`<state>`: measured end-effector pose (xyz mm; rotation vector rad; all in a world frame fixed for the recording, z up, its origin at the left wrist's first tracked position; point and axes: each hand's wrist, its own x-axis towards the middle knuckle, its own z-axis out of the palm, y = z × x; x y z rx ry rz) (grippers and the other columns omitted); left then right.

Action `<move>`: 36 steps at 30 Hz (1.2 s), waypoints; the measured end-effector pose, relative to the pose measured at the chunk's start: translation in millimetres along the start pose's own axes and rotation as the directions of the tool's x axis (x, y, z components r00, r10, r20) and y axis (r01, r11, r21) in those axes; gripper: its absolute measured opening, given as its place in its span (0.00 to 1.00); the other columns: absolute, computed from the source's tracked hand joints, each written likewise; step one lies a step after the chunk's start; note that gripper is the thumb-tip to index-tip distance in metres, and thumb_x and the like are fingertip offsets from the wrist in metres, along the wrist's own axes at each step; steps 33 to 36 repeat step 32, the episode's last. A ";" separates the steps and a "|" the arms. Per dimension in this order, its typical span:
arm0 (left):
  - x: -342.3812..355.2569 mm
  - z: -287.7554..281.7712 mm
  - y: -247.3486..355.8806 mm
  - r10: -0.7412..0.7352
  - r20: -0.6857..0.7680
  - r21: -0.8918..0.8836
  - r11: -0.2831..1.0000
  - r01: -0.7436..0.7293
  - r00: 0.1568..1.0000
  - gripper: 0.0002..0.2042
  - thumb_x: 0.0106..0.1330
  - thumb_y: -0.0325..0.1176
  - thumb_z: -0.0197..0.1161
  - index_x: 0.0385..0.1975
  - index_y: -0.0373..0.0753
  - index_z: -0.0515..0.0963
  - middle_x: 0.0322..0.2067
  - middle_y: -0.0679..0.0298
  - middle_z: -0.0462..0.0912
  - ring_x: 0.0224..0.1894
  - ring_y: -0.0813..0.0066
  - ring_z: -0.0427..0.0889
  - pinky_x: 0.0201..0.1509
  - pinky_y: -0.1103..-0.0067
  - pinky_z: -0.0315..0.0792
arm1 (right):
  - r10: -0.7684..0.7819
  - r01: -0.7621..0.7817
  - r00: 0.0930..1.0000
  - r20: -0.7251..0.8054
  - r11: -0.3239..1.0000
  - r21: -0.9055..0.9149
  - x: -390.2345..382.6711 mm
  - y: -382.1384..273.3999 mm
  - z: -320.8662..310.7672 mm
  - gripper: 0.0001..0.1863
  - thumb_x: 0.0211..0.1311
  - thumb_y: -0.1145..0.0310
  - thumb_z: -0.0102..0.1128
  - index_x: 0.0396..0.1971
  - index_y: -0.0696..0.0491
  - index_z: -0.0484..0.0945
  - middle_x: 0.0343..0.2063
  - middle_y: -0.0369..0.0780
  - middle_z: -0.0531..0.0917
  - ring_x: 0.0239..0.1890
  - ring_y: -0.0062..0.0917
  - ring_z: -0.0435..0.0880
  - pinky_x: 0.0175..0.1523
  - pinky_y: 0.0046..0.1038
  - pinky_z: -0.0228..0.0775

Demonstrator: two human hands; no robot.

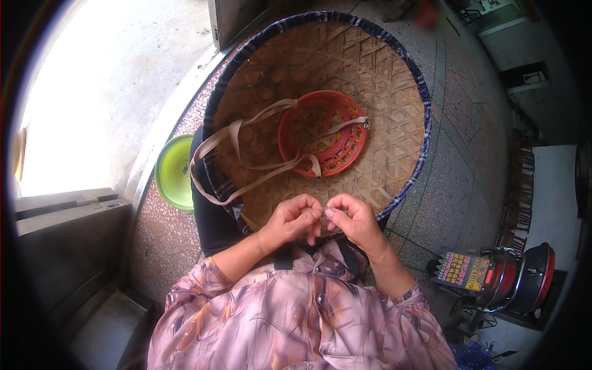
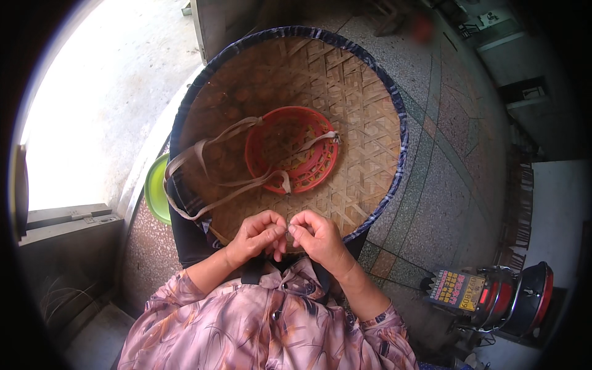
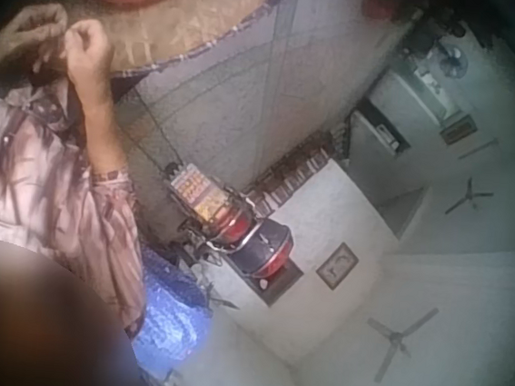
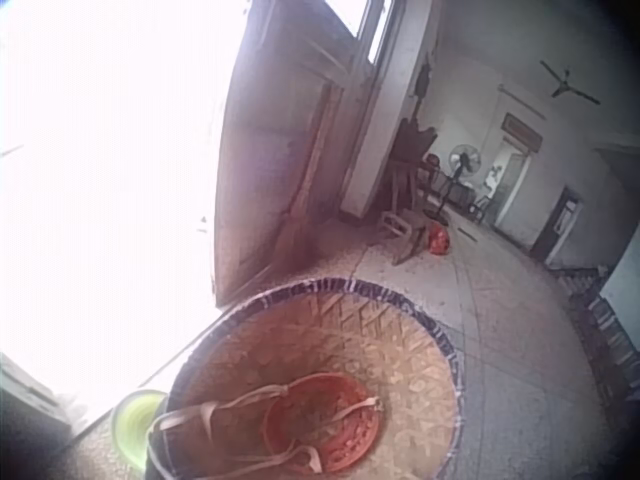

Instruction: Repairing the woven edge of a bamboo hat using a needle and thread.

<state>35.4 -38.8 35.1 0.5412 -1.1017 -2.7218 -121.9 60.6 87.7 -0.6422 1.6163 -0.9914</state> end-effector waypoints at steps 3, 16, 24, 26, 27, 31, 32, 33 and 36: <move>0.2 0.4 -1.0 -0.004 0.001 -0.013 1.000 0.004 1.000 0.09 0.68 0.36 0.54 0.39 0.37 0.69 0.23 0.65 0.80 0.20 0.81 0.78 0.22 0.89 0.63 | 0.003 -0.003 1.000 0.006 1.000 -0.024 -0.6 -2.6 1.6 0.05 0.61 0.74 0.56 0.35 0.58 0.74 0.28 0.32 0.77 0.26 0.12 0.76 0.32 0.14 0.69; -1.9 -0.5 -4.1 0.041 -0.031 -0.057 0.997 -0.043 0.999 0.07 0.67 0.34 0.54 0.37 0.37 0.70 0.22 0.66 0.79 0.19 0.81 0.77 0.22 0.89 0.63 | -0.011 0.011 1.000 0.010 0.995 -0.096 -1.8 -5.8 2.6 0.04 0.58 0.76 0.59 0.32 0.59 0.78 0.25 0.33 0.80 0.26 0.13 0.78 0.32 0.15 0.70; -2.4 -0.5 -4.6 0.066 -0.034 -0.073 0.995 -0.069 0.997 0.07 0.68 0.34 0.52 0.37 0.37 0.68 0.23 0.62 0.80 0.18 0.80 0.77 0.22 0.89 0.64 | -0.013 0.013 1.000 0.005 0.996 -0.084 -1.3 -4.2 1.9 0.03 0.57 0.77 0.58 0.32 0.59 0.78 0.25 0.34 0.80 0.26 0.14 0.78 0.32 0.15 0.71; -2.2 -1.8 -3.6 0.057 -0.027 -0.075 0.995 -0.059 0.998 0.07 0.68 0.33 0.52 0.37 0.37 0.68 0.23 0.62 0.79 0.19 0.80 0.77 0.23 0.88 0.66 | 0.015 -0.015 1.000 -0.014 0.998 -0.057 -0.7 -2.2 0.8 0.04 0.57 0.78 0.57 0.32 0.59 0.77 0.26 0.34 0.80 0.26 0.14 0.78 0.32 0.15 0.71; -2.2 -2.4 -3.2 0.048 -0.019 -0.077 0.996 -0.049 0.999 0.06 0.69 0.33 0.51 0.37 0.37 0.67 0.24 0.62 0.79 0.20 0.80 0.77 0.25 0.87 0.68 | 0.015 -0.015 1.000 -0.014 0.998 -0.057 -0.5 -1.2 0.8 0.04 0.57 0.78 0.57 0.32 0.59 0.77 0.26 0.34 0.80 0.26 0.14 0.78 0.32 0.15 0.71; -2.0 -2.9 -4.6 0.037 -0.005 -0.068 0.997 -0.037 0.999 0.08 0.69 0.35 0.51 0.38 0.36 0.67 0.24 0.61 0.80 0.19 0.79 0.77 0.24 0.88 0.66 | 0.003 -0.003 1.000 -0.015 1.000 0.013 -0.2 1.1 0.0 0.05 0.58 0.77 0.56 0.34 0.59 0.76 0.27 0.35 0.80 0.27 0.15 0.79 0.33 0.15 0.71; -1.6 -2.0 -5.1 0.038 -0.007 -0.060 0.997 -0.039 0.999 0.09 0.68 0.36 0.52 0.38 0.36 0.67 0.23 0.60 0.80 0.19 0.79 0.77 0.22 0.89 0.64 | -0.002 0.002 1.000 -0.004 1.000 0.027 -0.3 1.2 -0.9 0.05 0.58 0.77 0.55 0.35 0.58 0.76 0.28 0.35 0.80 0.27 0.15 0.79 0.33 0.15 0.71; -1.6 -2.0 -5.1 0.038 -0.007 -0.060 0.997 -0.039 0.999 0.09 0.68 0.36 0.52 0.38 0.36 0.67 0.23 0.60 0.80 0.19 0.79 0.77 0.22 0.89 0.64 | -0.002 0.002 1.000 -0.004 1.000 0.027 -0.3 1.2 -0.9 0.05 0.58 0.77 0.55 0.35 0.58 0.76 0.28 0.35 0.80 0.27 0.15 0.79 0.33 0.15 0.71; -1.6 -2.0 -5.1 0.038 -0.007 -0.060 0.997 -0.039 0.999 0.09 0.68 0.36 0.52 0.38 0.36 0.67 0.23 0.60 0.80 0.19 0.79 0.77 0.22 0.89 0.64 | -0.002 0.002 1.000 -0.004 1.000 0.027 -0.3 1.2 -0.9 0.05 0.58 0.77 0.55 0.35 0.58 0.76 0.28 0.35 0.80 0.27 0.15 0.79 0.33 0.15 0.71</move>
